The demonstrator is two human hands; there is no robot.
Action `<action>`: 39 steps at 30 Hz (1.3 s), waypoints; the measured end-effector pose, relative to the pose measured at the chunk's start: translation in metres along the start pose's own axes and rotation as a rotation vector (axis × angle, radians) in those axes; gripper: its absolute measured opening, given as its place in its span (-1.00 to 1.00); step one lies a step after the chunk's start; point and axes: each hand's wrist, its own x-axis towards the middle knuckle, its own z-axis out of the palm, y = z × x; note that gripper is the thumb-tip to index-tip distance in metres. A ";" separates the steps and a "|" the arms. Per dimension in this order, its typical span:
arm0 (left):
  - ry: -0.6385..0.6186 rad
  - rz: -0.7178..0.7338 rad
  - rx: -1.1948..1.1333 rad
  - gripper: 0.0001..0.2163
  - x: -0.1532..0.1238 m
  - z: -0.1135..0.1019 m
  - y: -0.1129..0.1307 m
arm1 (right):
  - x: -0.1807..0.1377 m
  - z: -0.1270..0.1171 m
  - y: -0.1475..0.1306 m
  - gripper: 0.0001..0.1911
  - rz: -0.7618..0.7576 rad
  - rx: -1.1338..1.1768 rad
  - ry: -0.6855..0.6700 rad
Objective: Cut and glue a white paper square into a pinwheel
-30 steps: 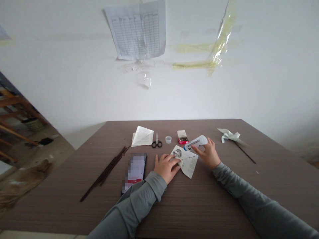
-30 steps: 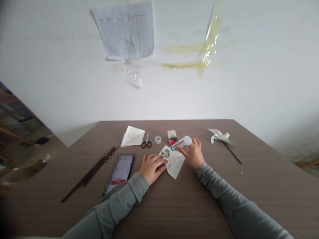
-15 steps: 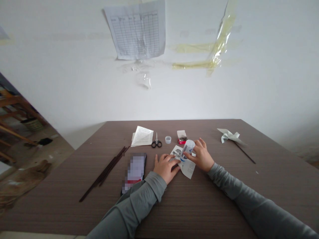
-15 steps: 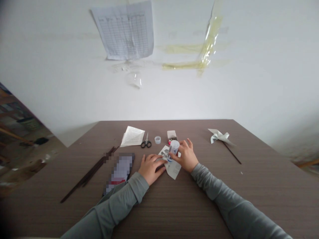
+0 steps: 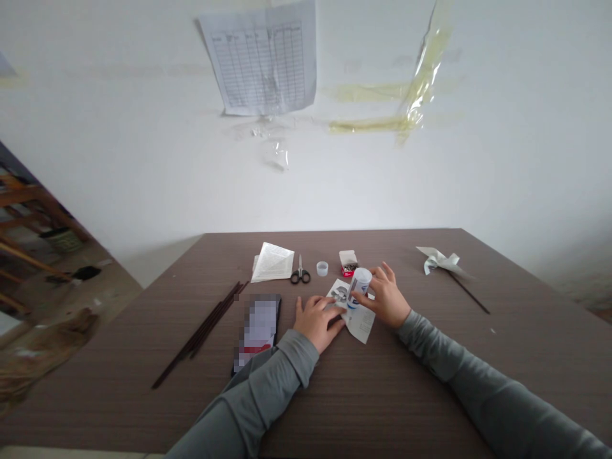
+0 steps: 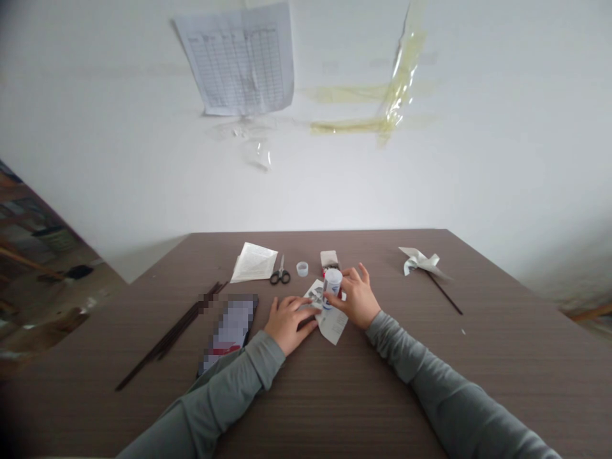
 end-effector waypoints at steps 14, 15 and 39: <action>0.041 -0.019 -0.031 -0.70 -0.002 -0.004 0.001 | 0.001 0.001 0.010 -0.72 0.027 -0.038 -0.024; 0.039 -0.018 -0.028 -0.70 -0.002 -0.004 0.001 | 0.000 0.000 0.011 -0.73 0.025 -0.036 -0.024; 0.031 -0.012 -0.019 -0.70 -0.002 -0.007 0.002 | 0.000 0.000 0.007 -0.72 0.001 -0.002 -0.019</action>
